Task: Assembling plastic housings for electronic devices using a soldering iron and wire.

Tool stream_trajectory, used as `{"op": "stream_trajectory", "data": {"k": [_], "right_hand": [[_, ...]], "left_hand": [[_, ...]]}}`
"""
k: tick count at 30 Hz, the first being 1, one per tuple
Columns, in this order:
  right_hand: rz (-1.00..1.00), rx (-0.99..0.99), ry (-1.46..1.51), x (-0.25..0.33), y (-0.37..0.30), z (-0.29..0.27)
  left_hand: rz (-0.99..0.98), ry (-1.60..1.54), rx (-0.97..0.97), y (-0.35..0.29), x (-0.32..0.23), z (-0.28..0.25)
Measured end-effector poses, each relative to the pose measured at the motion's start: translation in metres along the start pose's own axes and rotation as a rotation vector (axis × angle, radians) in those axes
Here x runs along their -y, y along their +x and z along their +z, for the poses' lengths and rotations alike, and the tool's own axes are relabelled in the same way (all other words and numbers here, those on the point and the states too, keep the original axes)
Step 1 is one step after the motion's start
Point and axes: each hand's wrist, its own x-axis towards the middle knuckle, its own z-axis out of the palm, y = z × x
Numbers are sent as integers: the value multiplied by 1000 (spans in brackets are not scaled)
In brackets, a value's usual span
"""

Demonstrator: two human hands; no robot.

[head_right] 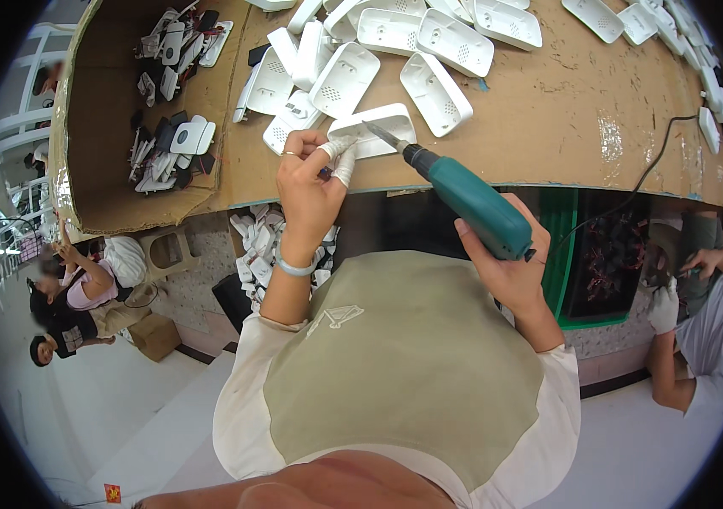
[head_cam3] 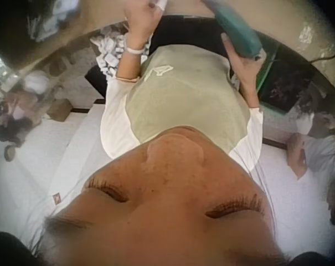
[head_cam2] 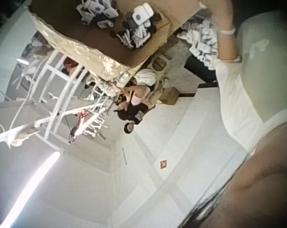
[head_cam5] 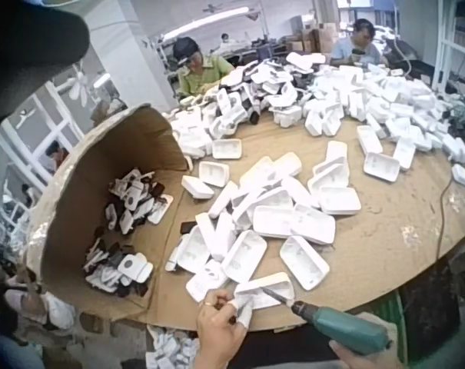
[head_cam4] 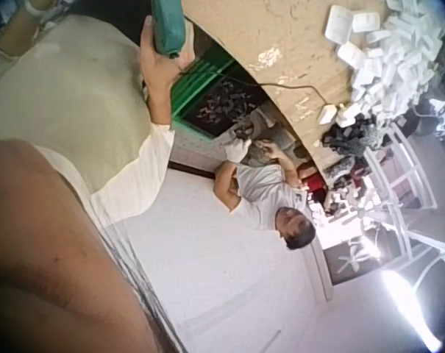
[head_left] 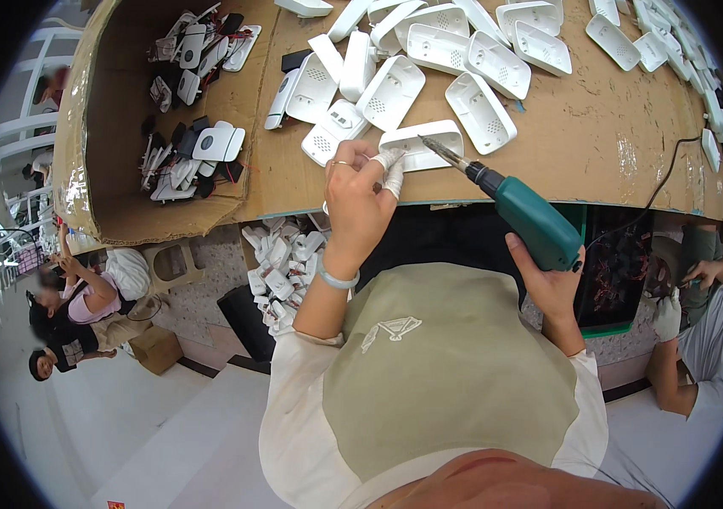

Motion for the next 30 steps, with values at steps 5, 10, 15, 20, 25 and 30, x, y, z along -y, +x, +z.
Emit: {"op": "stream_trajectory", "data": {"k": [5,10,15,20,25,30], "right_hand": [[-33,68,-58,2,1,1],[-21,68,-81,-4,-3,8],[-57,47,-99,-12,-4,13],[-67,41,-104,-13,-4,13],[-70,50,-108,-15,-3,15],[-64,60,-132,-15,0,16]], "left_hand": [[27,103,-50,-1,-12,8],[21,170,-94,-4,-15,13],[38,261,-33,-6,-19,12],[76,325,-49,-6,-21,14],[50,293,-26,-5,-19,14],[49,335,-17,-2,-21,15]]}}
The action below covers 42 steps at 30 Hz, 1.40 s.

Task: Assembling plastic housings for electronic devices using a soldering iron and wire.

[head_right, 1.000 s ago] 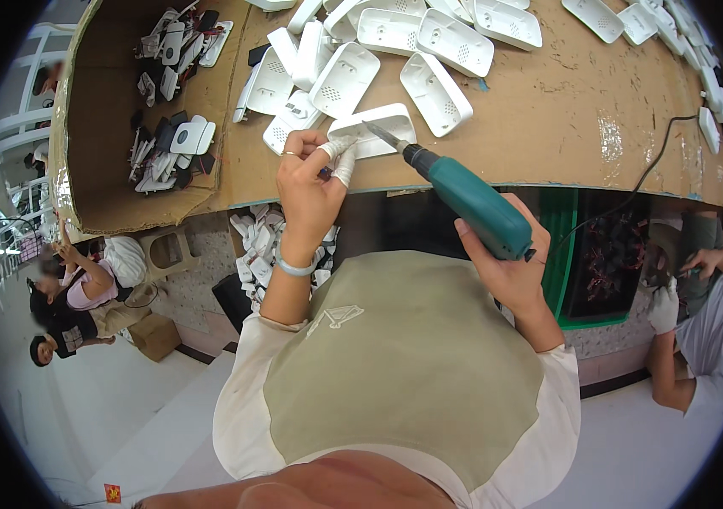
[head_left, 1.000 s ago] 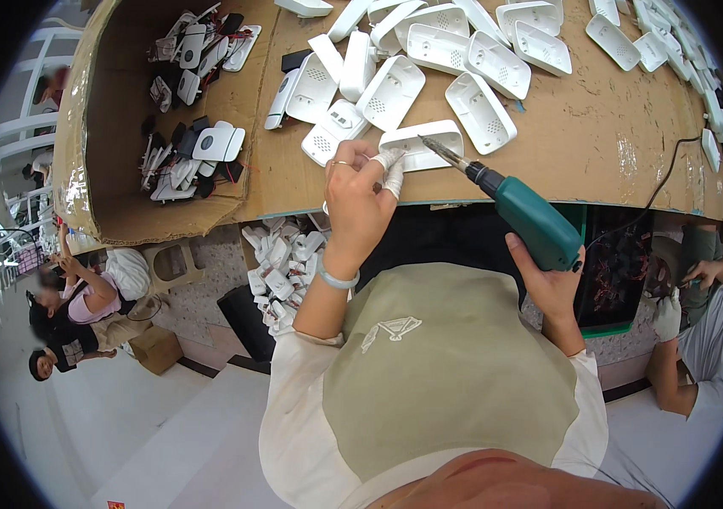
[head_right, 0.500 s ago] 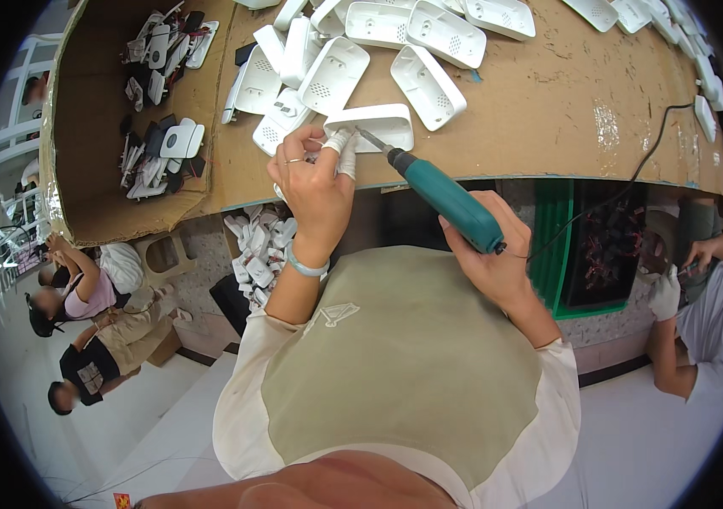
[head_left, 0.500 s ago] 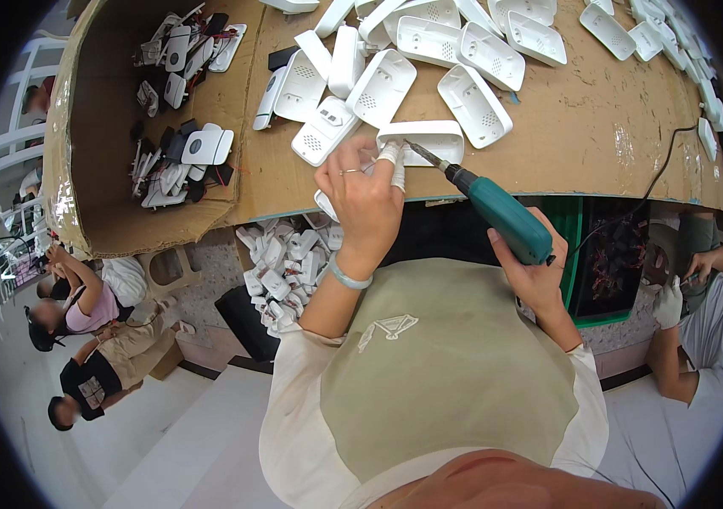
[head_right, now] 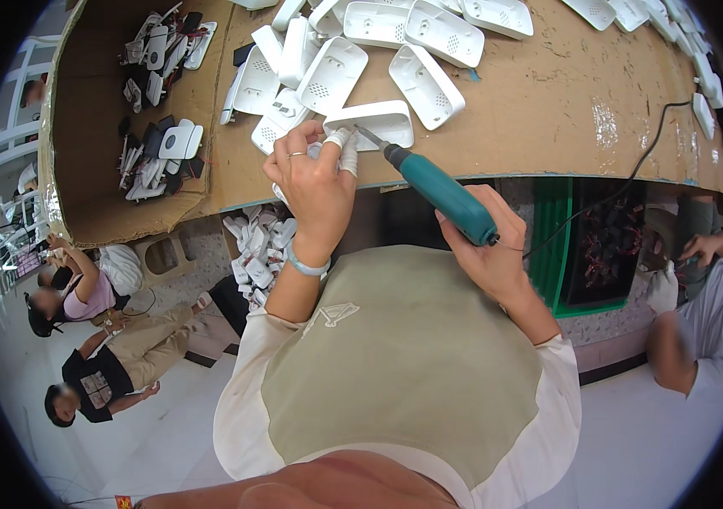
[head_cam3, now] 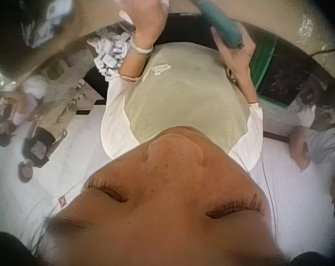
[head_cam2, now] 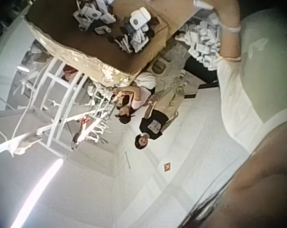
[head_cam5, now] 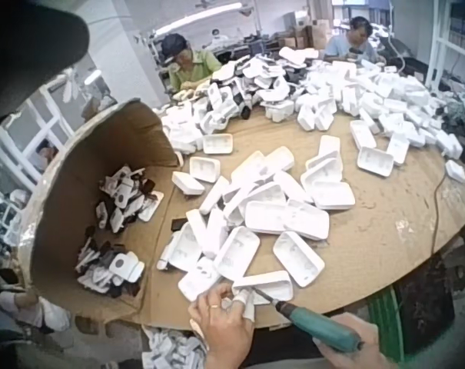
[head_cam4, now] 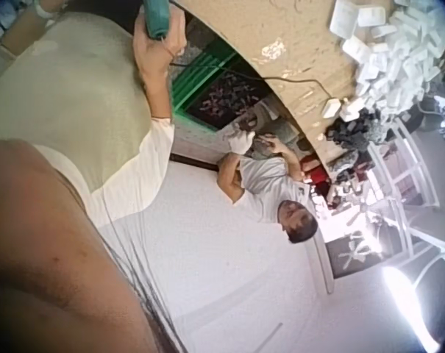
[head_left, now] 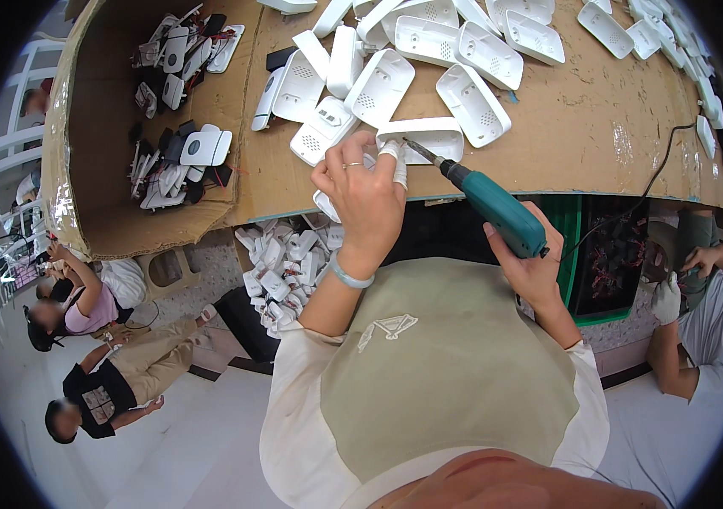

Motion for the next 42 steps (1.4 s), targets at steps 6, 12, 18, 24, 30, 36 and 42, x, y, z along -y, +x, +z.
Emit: {"op": "stream_trajectory", "data": {"k": [6,12,18,24,30,36,42], "right_hand": [[-24,-4,11,1,1,0],[-7,-5,50,-2,1,1],[30,35,13,-2,2,-2],[-45,7,24,4,6,1],[8,74,-53,-3,0,-5],[-34,-18,20,0,0,0],[-23,-9,12,0,-1,-1]], "left_hand": [[-22,100,10,2,-3,-2],[-18,23,4,3,-3,1],[-17,29,1,3,-3,2],[-19,24,-16,3,-3,4],[-18,23,-23,3,-3,3],[-18,14,-13,3,-3,4],[-29,85,-18,4,-4,2]]}}
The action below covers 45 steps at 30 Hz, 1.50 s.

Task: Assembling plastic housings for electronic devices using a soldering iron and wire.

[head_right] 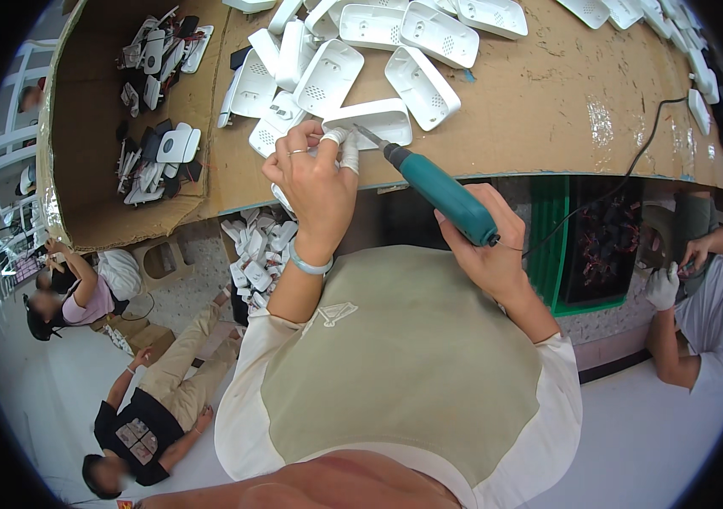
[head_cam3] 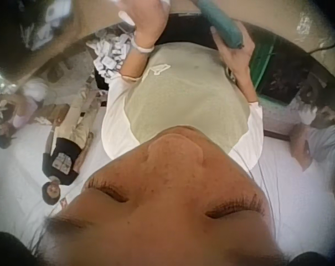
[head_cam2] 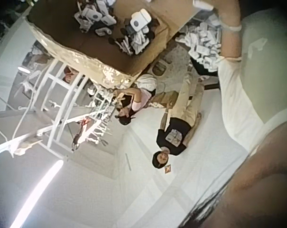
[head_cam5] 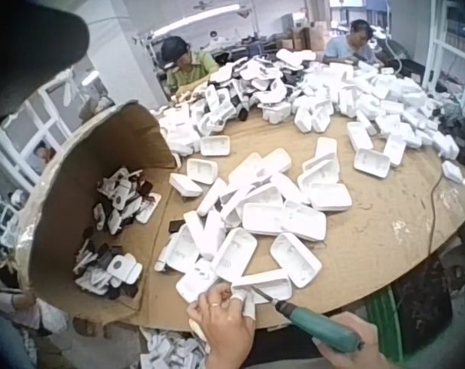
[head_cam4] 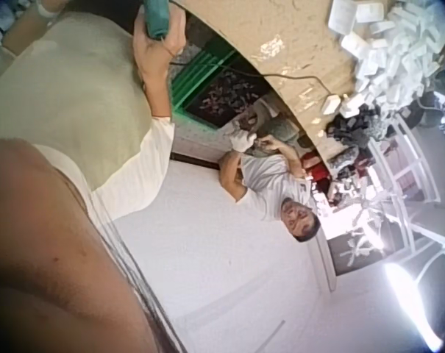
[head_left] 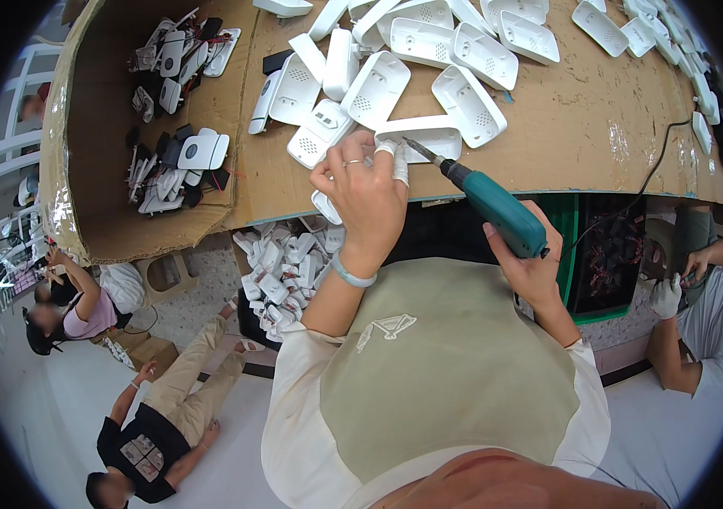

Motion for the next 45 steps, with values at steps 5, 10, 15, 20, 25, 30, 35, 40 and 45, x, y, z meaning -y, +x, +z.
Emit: {"op": "stream_trajectory", "data": {"k": [5,10,15,20,25,30,35,40,45], "right_hand": [[35,-6,18,2,0,2],[52,-25,23,4,-5,-2],[91,-28,-9,15,-16,-14],[87,-65,14,17,-26,-18],[116,-101,29,18,-29,-16],[117,-98,70,16,-26,-13],[126,-104,82,14,-24,-9],[104,-119,67,8,-16,0],[28,-93,-13,6,-9,4]], "left_hand": [[-2,6,-4,0,-1,0],[-16,-7,9,0,-2,-1],[-13,-46,-25,-3,0,-2],[7,-153,-103,-10,9,-6],[-55,-382,-211,-22,14,-8],[-156,-504,-268,-35,8,-11],[-65,-396,-213,-23,6,-11],[-52,-175,-109,-10,-1,1],[-6,-135,-225,0,-3,9]]}}
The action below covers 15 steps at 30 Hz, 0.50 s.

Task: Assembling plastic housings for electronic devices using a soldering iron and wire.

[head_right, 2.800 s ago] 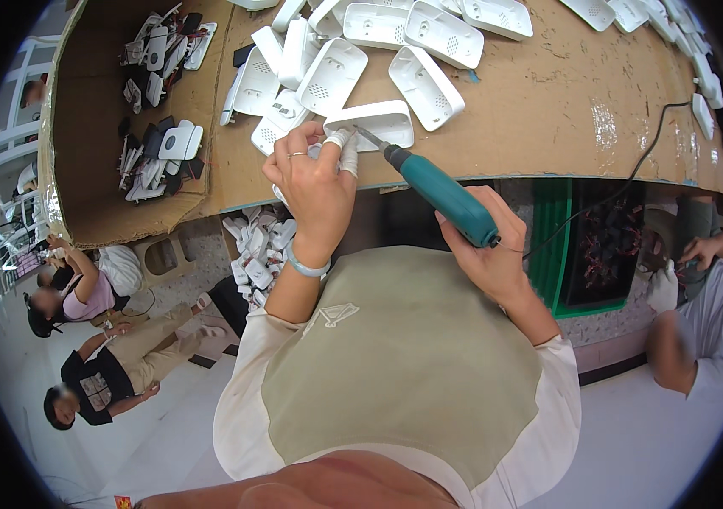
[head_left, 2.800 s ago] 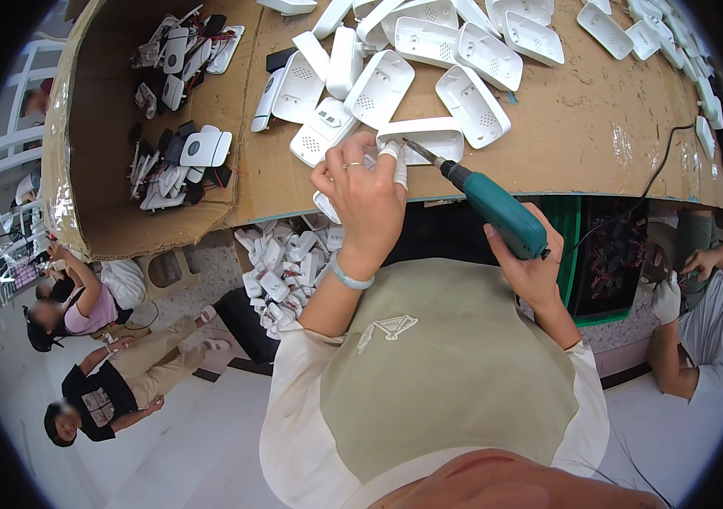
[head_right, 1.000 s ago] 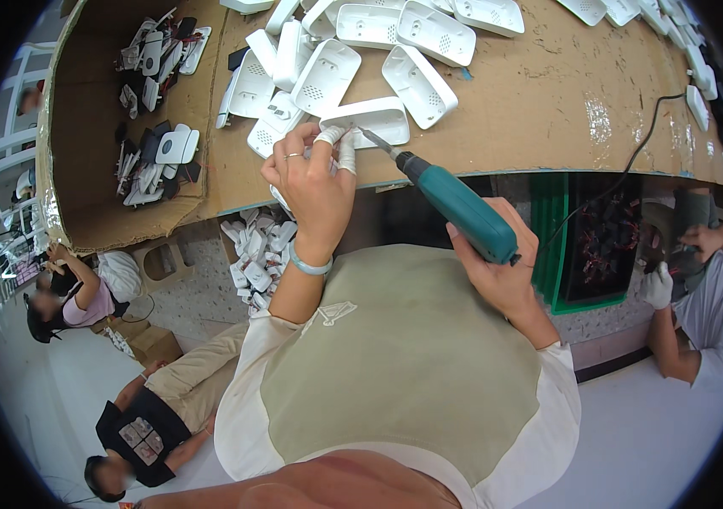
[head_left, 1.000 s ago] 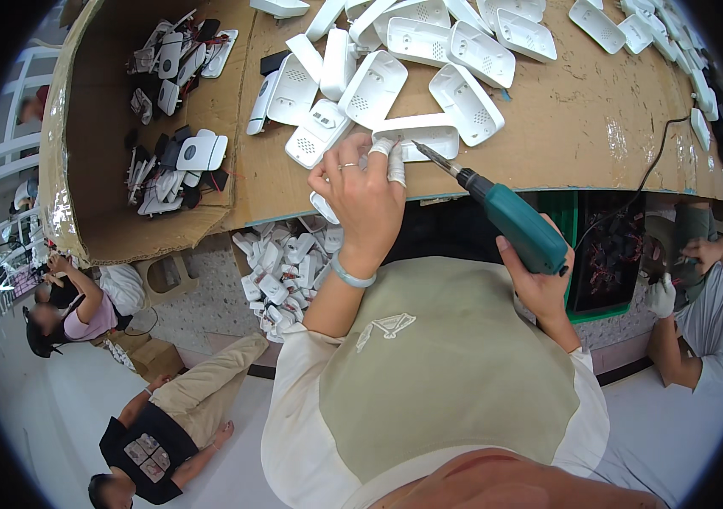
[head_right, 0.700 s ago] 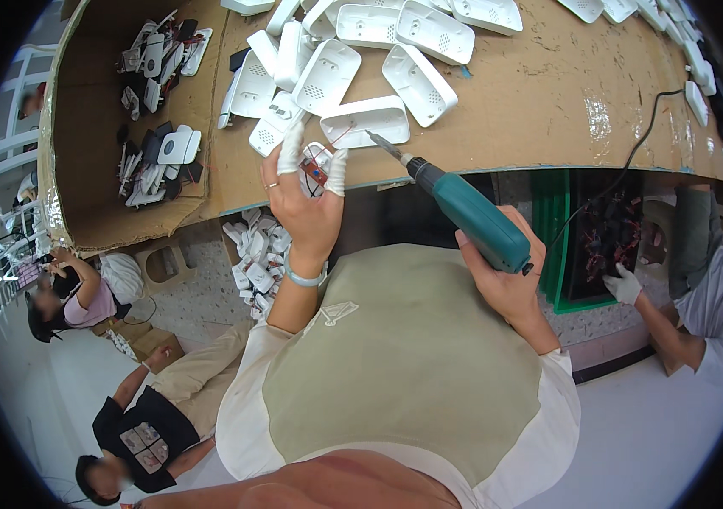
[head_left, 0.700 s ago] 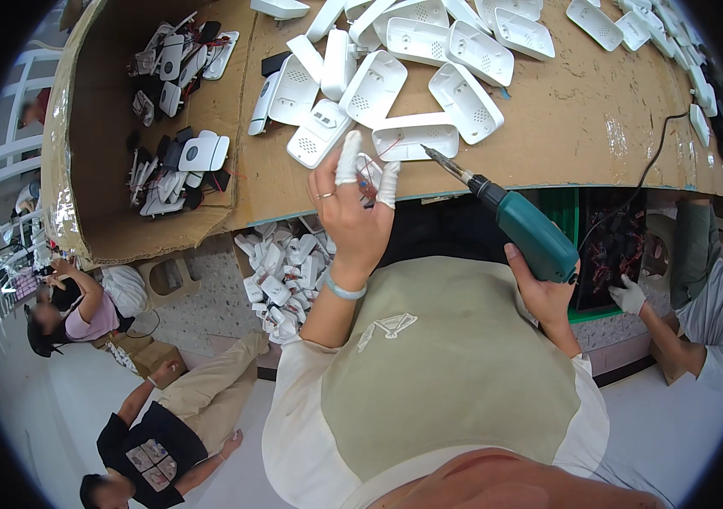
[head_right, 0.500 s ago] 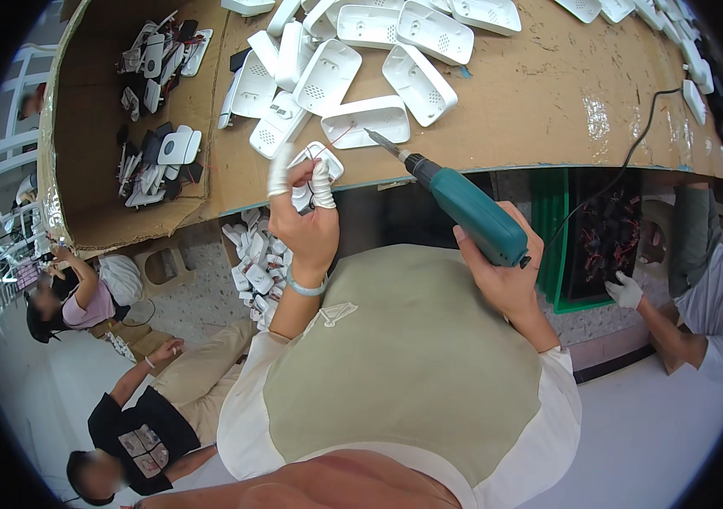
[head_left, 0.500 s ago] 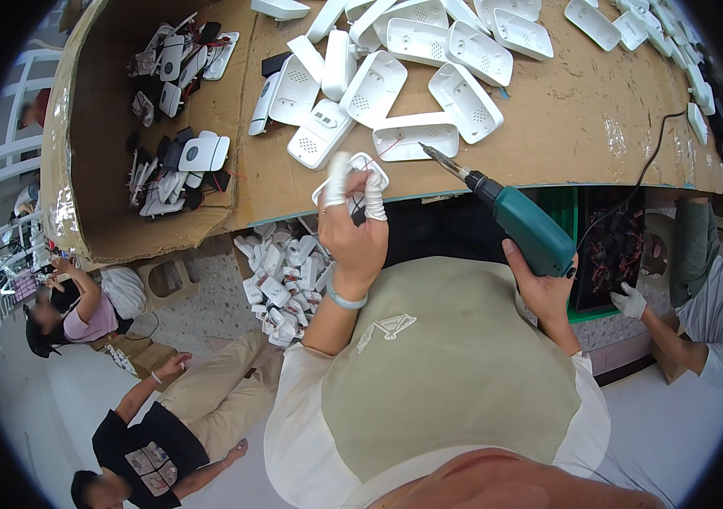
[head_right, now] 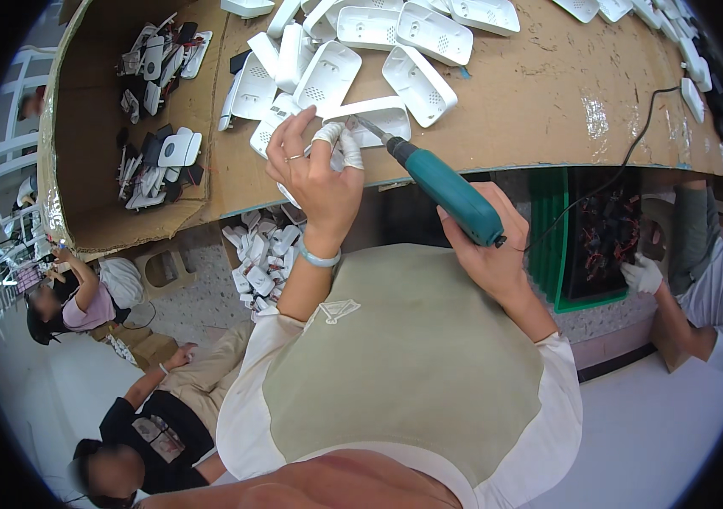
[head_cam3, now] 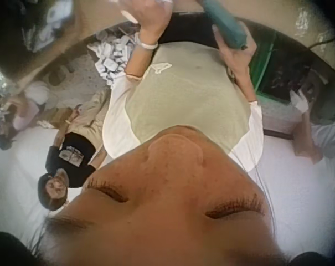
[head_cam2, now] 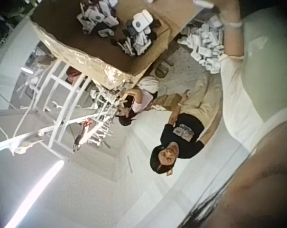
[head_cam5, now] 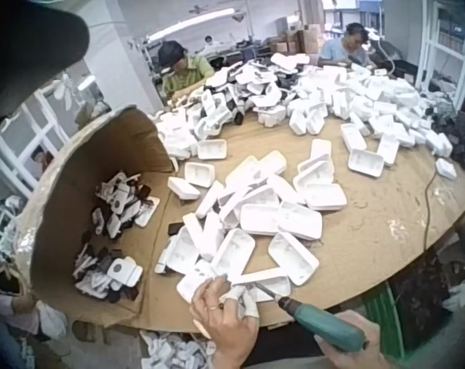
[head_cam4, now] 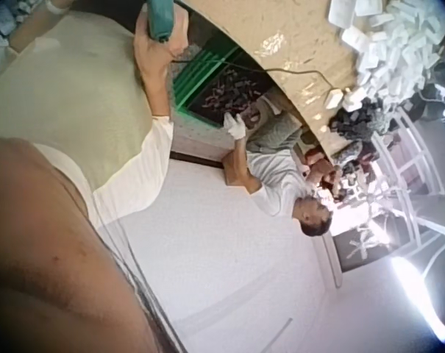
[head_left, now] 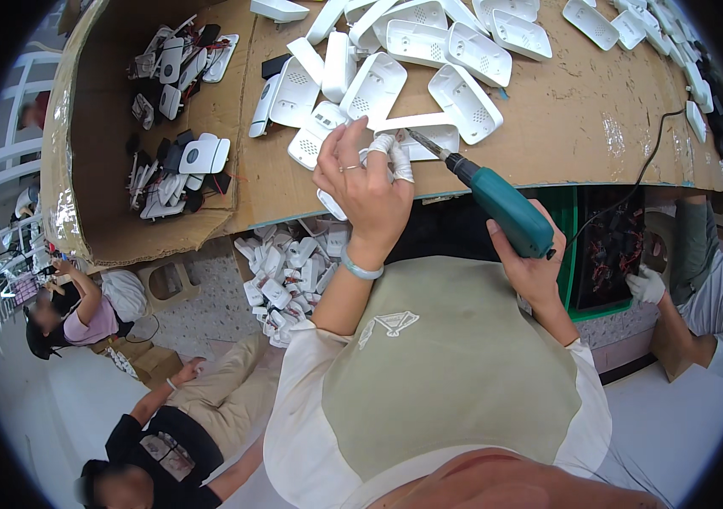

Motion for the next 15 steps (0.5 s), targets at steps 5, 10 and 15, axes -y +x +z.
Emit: {"op": "stream_trajectory", "data": {"k": [5,10,15], "right_hand": [[-29,14,2,0,7,3],[-19,27,13,0,8,5],[-35,40,-6,0,9,6]], "left_hand": [[-9,-42,76,-3,5,2],[-15,-47,96,-3,6,1],[-15,-51,72,-4,7,4]]}}
